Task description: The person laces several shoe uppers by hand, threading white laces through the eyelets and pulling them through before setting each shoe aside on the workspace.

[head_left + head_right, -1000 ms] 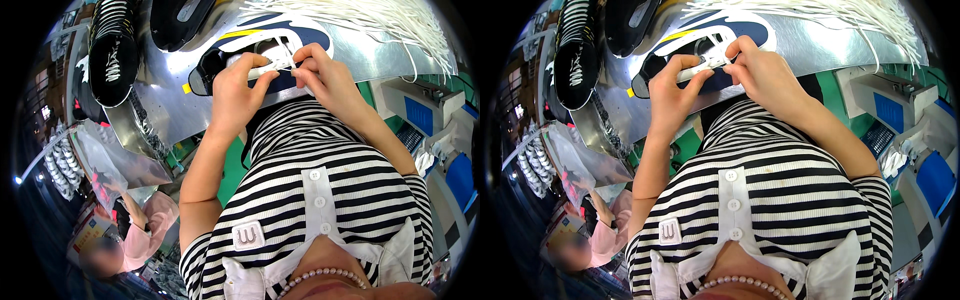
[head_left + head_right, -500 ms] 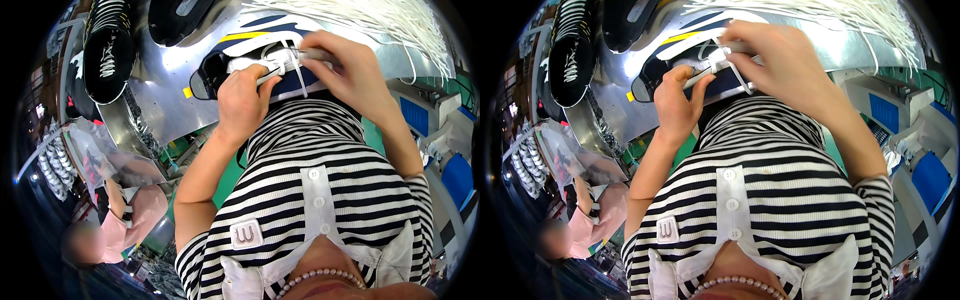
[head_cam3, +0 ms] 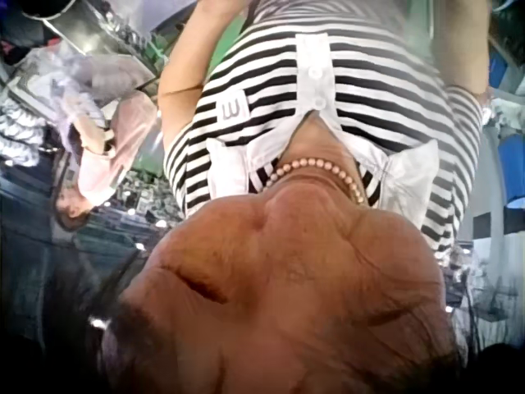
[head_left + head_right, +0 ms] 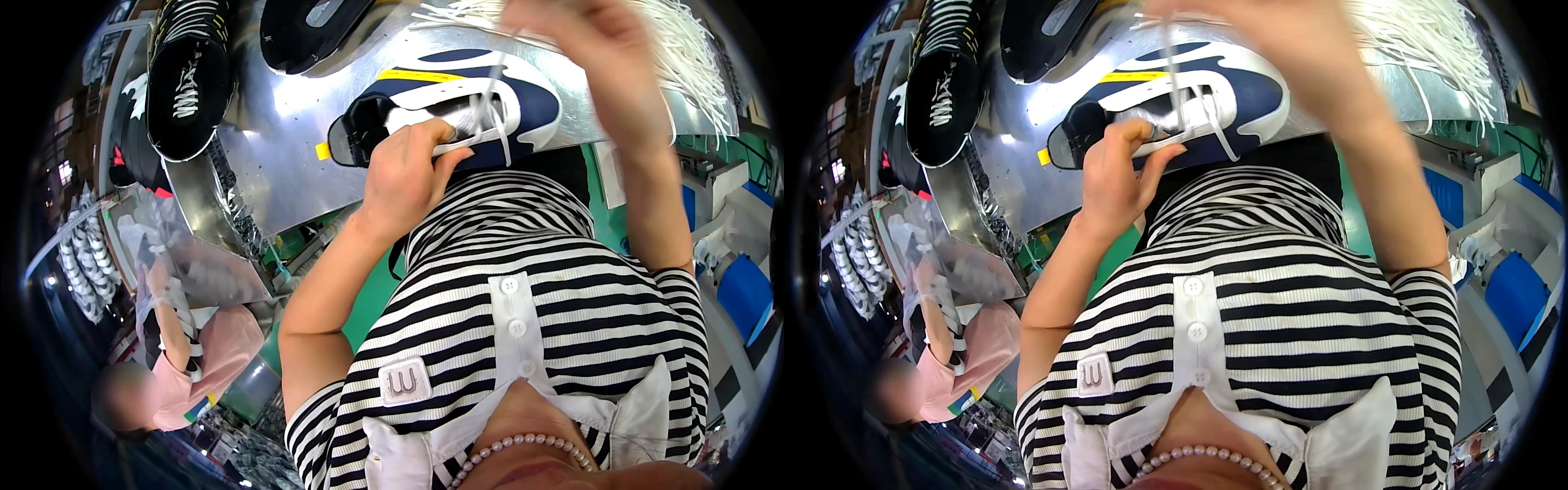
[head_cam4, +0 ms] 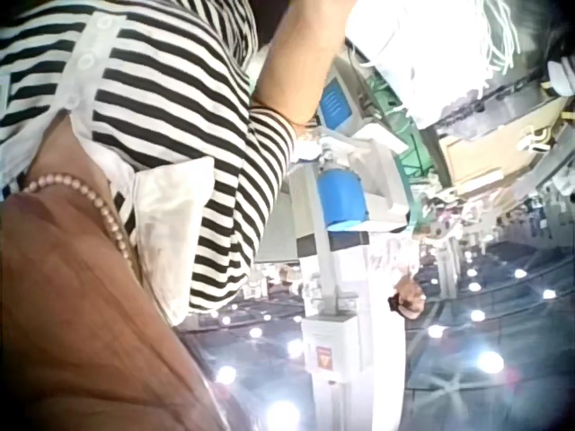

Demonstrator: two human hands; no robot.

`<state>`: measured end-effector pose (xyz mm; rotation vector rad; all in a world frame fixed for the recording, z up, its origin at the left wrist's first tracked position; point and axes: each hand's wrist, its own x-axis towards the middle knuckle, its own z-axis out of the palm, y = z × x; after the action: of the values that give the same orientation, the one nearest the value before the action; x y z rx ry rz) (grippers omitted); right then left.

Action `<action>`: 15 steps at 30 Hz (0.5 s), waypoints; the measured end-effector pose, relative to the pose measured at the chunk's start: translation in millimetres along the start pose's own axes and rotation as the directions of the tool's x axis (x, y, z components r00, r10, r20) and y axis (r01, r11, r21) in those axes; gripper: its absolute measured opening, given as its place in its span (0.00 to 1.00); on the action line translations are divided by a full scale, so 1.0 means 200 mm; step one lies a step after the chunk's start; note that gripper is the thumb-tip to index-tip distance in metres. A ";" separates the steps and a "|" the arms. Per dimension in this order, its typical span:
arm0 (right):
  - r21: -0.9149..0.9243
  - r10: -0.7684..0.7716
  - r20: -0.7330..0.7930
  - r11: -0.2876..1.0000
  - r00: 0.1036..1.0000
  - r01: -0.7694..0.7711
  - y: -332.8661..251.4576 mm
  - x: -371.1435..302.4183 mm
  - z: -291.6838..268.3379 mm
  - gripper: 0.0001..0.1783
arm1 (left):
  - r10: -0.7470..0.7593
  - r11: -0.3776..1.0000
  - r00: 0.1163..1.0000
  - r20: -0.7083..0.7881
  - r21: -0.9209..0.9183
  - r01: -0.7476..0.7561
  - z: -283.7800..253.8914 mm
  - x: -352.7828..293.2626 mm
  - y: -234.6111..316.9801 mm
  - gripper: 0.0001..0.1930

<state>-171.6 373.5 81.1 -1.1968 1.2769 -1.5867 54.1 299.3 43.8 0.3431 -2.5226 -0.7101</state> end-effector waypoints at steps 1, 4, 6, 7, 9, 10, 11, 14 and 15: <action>-0.023 0.017 -0.093 1.000 0.996 -0.019 -0.03 0.02 -0.05 0.10 | -0.023 0.998 1.000 0.004 -0.064 0.024 0.00 0.02 0.00 0.21; -0.074 0.214 -0.020 0.974 0.977 -0.215 0.08 0.01 0.10 0.11 | -0.171 0.972 0.978 0.116 -0.144 0.187 -0.03 0.04 0.02 0.39; -0.038 0.287 0.019 0.958 0.958 -0.286 0.14 -0.04 0.16 0.10 | -0.372 0.859 0.922 0.108 -0.337 0.386 -0.04 0.05 0.03 0.46; -0.086 0.257 0.017 0.963 0.966 -0.255 0.15 -0.03 0.17 0.10 | -0.419 0.826 0.904 0.083 -0.378 0.417 -0.04 0.08 0.02 0.48; -0.158 0.297 0.044 0.945 0.954 -0.287 0.15 -0.02 0.20 0.07 | -0.567 0.716 0.813 0.133 -0.409 0.566 -0.06 0.11 0.03 0.38; -0.159 0.327 0.055 0.936 0.944 -0.315 0.15 -0.01 0.20 0.07 | -0.608 0.673 0.782 0.140 -0.432 0.601 -0.05 0.12 0.03 0.34; -0.161 0.356 0.065 0.926 0.932 -0.342 0.15 -0.01 0.21 0.07 | -0.600 0.725 0.797 0.074 -0.372 0.580 -0.04 0.12 0.03 0.30; -0.151 0.253 0.036 0.958 0.967 -0.245 0.19 -0.02 0.21 0.12 | -0.560 0.808 0.825 -0.075 -0.272 0.523 0.03 0.10 0.02 0.21; -0.154 0.217 0.029 0.966 0.976 -0.210 0.19 -0.02 0.21 0.12 | -0.551 0.810 0.828 -0.103 -0.304 0.501 0.04 0.10 0.01 0.21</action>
<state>-130.3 358.9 45.0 -1.1366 1.4642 -1.3207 32.2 296.8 46.1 0.9937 -2.1166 -1.1523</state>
